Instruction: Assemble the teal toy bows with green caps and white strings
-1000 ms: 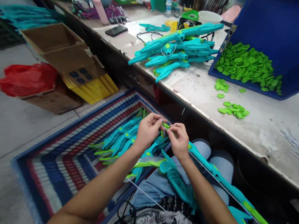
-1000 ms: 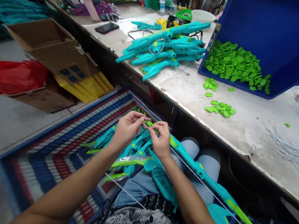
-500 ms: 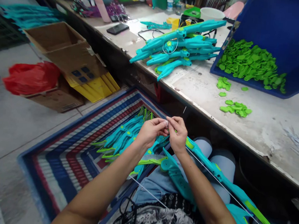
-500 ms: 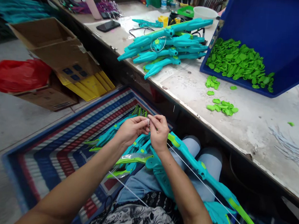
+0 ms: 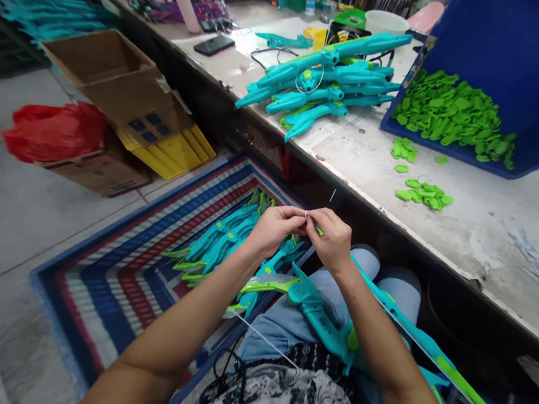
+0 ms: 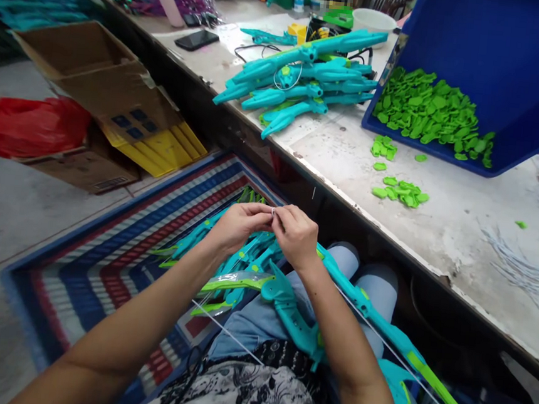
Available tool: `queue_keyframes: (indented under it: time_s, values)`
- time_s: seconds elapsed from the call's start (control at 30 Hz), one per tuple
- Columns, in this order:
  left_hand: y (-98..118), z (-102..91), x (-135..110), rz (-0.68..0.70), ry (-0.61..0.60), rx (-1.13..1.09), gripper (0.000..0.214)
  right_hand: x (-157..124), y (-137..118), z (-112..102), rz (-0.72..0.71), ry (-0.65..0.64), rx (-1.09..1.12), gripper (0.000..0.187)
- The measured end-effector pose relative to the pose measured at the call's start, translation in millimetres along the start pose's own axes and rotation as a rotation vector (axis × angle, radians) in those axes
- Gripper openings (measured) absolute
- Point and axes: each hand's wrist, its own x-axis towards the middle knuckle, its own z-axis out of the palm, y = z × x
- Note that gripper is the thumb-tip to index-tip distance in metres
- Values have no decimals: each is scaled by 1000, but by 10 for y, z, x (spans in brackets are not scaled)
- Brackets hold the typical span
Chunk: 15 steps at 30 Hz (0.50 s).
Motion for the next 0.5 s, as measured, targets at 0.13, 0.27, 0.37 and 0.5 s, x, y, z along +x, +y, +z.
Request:
queue_keyframes:
  time_s: [0.13,0.27,0.37,0.5]
  values:
    - [-51,-1,0,75,55,164,25,-53,8,1,75,-10,12,19]
    - [-109,-71,9,114,60,333,28,-130,20,-7,150,-35,113,19]
    - [-116,-167,-2,126,-6,384,28,-177,16,-29,117,-86,125,20]
    - [-117,-281,-38,85,-125,418,28,-220,-4,-17,97,-117,96,22]
